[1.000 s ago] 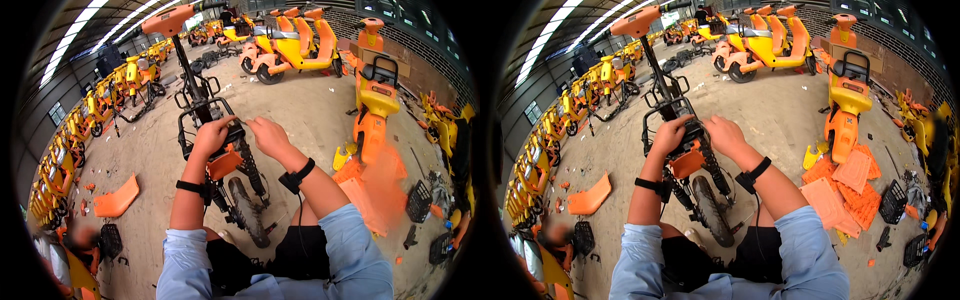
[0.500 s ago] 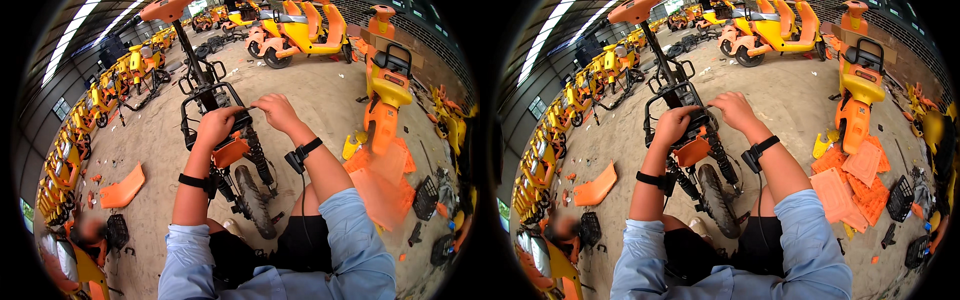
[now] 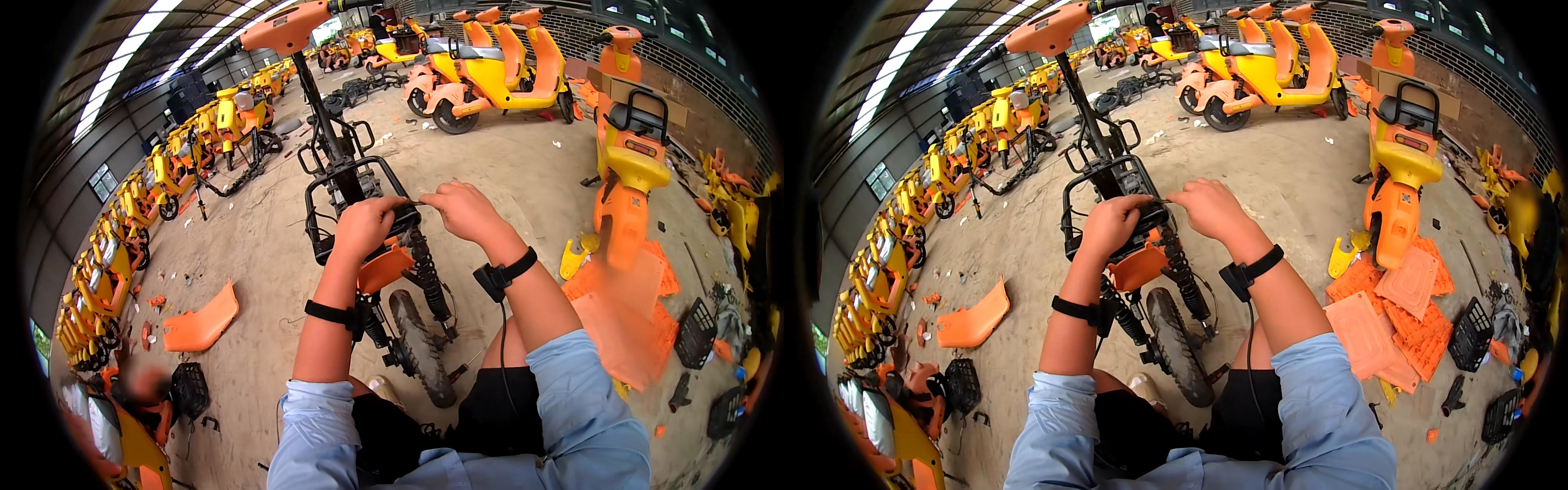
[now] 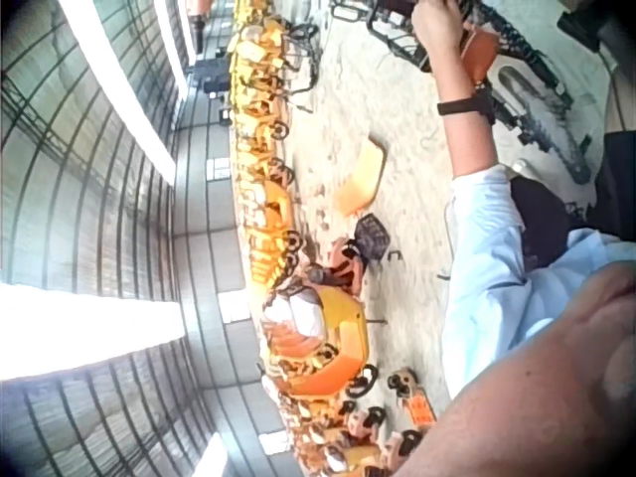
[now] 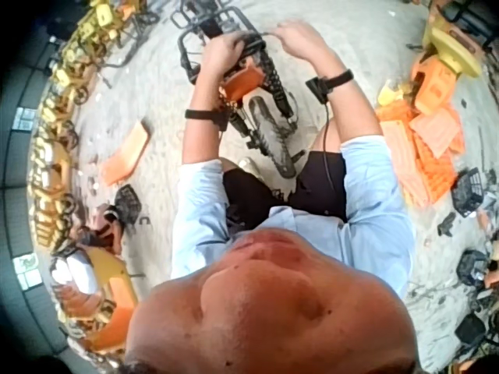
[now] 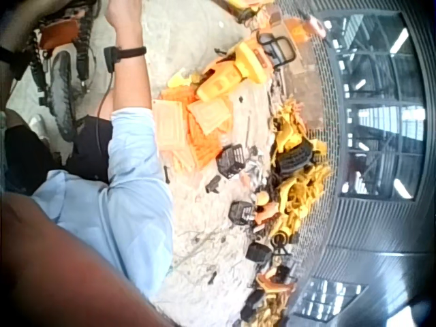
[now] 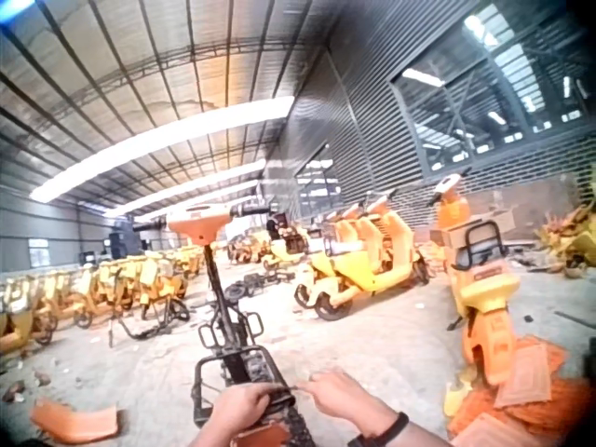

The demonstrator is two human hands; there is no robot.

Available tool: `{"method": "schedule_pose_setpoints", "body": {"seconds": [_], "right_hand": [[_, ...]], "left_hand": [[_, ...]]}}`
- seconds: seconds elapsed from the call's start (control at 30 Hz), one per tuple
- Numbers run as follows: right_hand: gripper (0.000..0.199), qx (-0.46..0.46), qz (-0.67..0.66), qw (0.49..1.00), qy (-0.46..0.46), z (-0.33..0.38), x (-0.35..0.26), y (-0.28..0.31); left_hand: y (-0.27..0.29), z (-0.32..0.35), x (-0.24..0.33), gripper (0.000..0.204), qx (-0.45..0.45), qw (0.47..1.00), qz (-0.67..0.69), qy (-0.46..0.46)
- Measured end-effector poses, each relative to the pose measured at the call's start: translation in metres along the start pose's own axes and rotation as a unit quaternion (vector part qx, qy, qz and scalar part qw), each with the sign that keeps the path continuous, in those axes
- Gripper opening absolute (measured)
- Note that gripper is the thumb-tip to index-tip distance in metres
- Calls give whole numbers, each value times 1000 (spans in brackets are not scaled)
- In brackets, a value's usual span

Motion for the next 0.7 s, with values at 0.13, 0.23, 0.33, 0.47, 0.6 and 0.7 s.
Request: {"method": "schedule_pose_setpoints", "body": {"seconds": [0.13,0.23,0.33,0.47,0.6,0.7], "right_hand": [[35,-63,24,997,-44,10,-27,14],[33,-76,39,994,-69,27,-48,13],[41,-52,-4,994,-101,36,-67,10],[55,-51,-5,990,-130,40,-81,5],[38,26,-53,996,-73,34,-72,17],[39,-12,-82,995,-49,25,-63,40]], "left_hand": [[1,1,-4,34,-11,1000,-10,12],[0,0,-4,35,-17,1000,-3,3],[4,-1,2,35,-18,1000,10,15],[2,-3,0,37,6,1000,10,-18],[2,0,2,43,29,998,38,27],[9,8,-1,45,37,998,36,37]]}}
Point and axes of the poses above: each hand's wrist, its own z-axis away from the middle knuckle, its own y-axis out of the back of the hand, x = y × z, the point moved 4 cm from there along -z, towards the middle knuckle, and after that the axes turned 12 degrees about -y, right-handed, at the moved point
